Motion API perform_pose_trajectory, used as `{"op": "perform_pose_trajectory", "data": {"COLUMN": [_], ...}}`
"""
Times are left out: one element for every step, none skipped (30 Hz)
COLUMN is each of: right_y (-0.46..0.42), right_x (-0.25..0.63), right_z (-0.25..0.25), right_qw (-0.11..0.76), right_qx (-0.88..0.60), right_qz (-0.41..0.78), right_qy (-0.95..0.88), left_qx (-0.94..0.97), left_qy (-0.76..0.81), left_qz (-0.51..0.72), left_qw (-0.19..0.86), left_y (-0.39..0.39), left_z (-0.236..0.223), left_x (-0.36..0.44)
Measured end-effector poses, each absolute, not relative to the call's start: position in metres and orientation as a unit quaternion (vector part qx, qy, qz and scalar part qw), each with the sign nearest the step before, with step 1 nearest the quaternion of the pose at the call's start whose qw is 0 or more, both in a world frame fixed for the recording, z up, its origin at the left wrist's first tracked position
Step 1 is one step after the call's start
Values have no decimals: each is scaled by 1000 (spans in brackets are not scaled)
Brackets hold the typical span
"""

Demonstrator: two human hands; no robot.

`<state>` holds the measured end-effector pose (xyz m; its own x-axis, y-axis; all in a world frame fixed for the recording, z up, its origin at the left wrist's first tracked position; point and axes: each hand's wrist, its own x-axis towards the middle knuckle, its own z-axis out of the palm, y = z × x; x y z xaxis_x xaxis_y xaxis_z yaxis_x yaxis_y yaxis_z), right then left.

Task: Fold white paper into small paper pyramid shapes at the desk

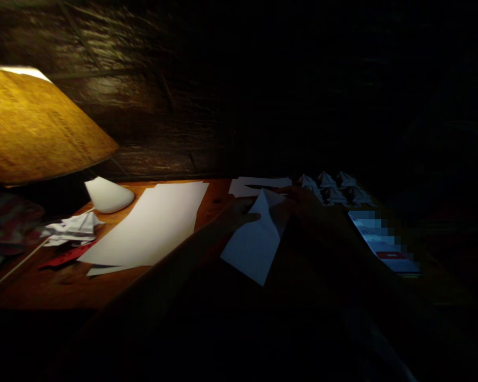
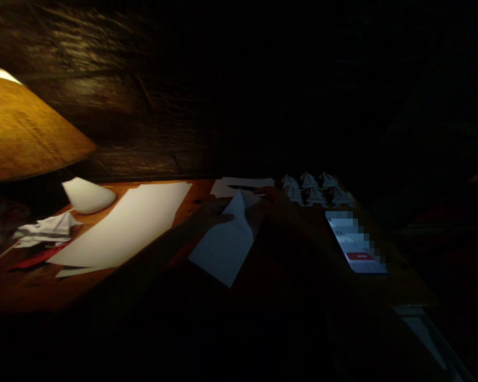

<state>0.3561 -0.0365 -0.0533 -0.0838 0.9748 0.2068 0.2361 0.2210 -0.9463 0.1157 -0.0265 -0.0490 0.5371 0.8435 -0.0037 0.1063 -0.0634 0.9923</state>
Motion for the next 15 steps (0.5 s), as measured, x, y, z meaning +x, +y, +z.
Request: {"op": "perform_pose_trajectory", "data": {"right_y": [-35, -34, -32, -31, -29, -27, -26, -25, -24, -23, -22, -22, -21, -20, -19], "right_x": [357, 358, 360, 361, 362, 363, 364, 364, 365, 365, 365, 365, 365, 365, 366], "right_z": [-54, -55, -55, -56, -56, -56, -57, -57, -58, -59, -60, -62, -63, -63, -64], "right_qw": [467, 460, 453, 445, 437, 430, 425, 422, 419, 416, 413, 409, 404, 400, 398], "right_qx": [-485, -487, -490, -494, -497, -498, -496, -494, -490, -486, -485, -485, -486, -486, -485], "right_qz": [396, 391, 380, 367, 355, 344, 335, 327, 320, 313, 307, 304, 306, 311, 317], "right_qy": [-625, -631, -640, -651, -661, -670, -679, -687, -694, -702, -707, -711, -712, -712, -711], "left_qx": [664, 672, 681, 691, 703, 716, 728, 738, 746, 750, 751, 751, 748, 745, 740], "left_qy": [374, 387, 400, 412, 423, 431, 438, 444, 449, 453, 455, 457, 457, 455, 454], "left_qz": [316, 315, 313, 314, 313, 309, 304, 298, 292, 287, 284, 283, 284, 283, 283], "left_qw": [565, 548, 528, 504, 479, 454, 431, 411, 396, 387, 384, 384, 389, 397, 407], "left_y": [-27, -27, -26, -25, -24, -24, -23, -22, -21, -21, -20, -19, -19, -18, -17], "left_z": [-49, -50, -51, -52, -54, -55, -57, -59, -60, -61, -61, -62, -62, -61, -61], "left_x": [116, 116, 115, 115, 114, 112, 111, 110, 109, 108, 107, 107, 106, 106, 106]}}
